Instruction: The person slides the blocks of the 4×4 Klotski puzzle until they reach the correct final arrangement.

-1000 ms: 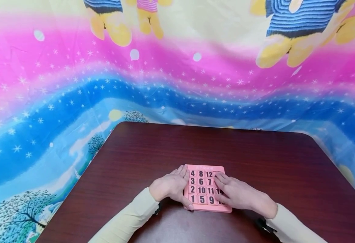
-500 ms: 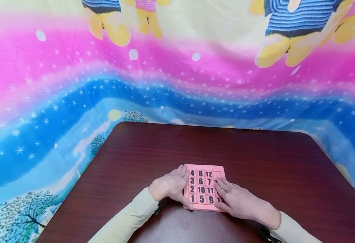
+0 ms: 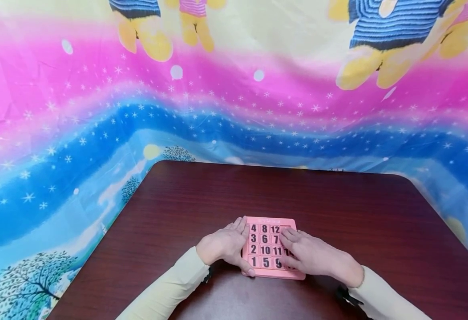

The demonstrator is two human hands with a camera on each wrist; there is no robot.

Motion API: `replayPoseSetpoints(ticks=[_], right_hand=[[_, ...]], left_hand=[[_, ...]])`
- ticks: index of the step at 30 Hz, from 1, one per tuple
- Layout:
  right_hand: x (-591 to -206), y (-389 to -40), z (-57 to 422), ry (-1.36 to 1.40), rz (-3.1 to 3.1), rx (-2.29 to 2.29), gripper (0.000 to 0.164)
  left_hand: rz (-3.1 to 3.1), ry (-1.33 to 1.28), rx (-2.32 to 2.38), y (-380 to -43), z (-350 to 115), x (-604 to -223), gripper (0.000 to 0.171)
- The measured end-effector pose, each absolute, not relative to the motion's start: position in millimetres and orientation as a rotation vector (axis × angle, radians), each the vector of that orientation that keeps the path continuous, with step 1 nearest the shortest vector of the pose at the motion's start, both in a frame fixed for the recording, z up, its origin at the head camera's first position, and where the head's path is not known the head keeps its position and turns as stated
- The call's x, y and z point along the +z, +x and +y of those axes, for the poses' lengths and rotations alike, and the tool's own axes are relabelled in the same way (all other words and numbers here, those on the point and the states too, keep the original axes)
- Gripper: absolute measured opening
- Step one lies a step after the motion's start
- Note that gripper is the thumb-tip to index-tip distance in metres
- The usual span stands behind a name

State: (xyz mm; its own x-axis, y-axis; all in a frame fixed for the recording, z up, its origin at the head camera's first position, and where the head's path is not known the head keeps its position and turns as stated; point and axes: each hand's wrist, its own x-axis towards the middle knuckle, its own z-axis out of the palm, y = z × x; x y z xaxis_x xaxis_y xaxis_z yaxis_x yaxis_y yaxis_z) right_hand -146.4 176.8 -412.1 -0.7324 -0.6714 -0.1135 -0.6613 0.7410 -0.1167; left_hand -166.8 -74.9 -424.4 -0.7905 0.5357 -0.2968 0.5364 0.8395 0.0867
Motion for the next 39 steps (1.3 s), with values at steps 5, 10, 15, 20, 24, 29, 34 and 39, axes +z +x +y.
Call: replayPoseSetpoints(ticks=[5,10,15,20,24,29,34,39], right_hand=[[-415.3,-158.2,169.9,-1.084,2.783,-0.139,0.067],[-420.8,-164.8,164.6,-1.068,2.759,-0.148,0.068],[-424.7,-166.0,164.3,-1.054,2.764,-0.141,0.067],[-423.9,-165.7,167.1,-1.024,2.757,-0.138,0.068],[-423.0,-164.6,172.2,-1.003,2.765,-0.145,0.069],[-422.4,-162.4,180.3,-0.970,2.780,-0.155,0.069],[-423.6,-160.7,186.5,-0.927,2.790,-0.152,0.068],[-423.6,-159.6,187.4,-0.936,2.790,-0.141,0.069]], left_hand=[[2.697,0.790,0.004,-166.5,-74.1,-424.1,0.132],[2.696,0.803,-0.027,-166.7,-73.2,-422.1,0.131],[2.699,0.819,-0.044,-166.8,-72.9,-421.3,0.130],[2.699,0.820,-0.031,-166.4,-72.9,-421.9,0.130],[2.698,0.815,-0.030,-166.4,-73.3,-422.2,0.131],[2.698,0.811,-0.032,-166.2,-74.0,-422.1,0.131],[2.705,0.813,-0.036,-166.2,-74.1,-422.6,0.131],[2.709,0.818,-0.042,-165.9,-74.3,-423.0,0.131]])
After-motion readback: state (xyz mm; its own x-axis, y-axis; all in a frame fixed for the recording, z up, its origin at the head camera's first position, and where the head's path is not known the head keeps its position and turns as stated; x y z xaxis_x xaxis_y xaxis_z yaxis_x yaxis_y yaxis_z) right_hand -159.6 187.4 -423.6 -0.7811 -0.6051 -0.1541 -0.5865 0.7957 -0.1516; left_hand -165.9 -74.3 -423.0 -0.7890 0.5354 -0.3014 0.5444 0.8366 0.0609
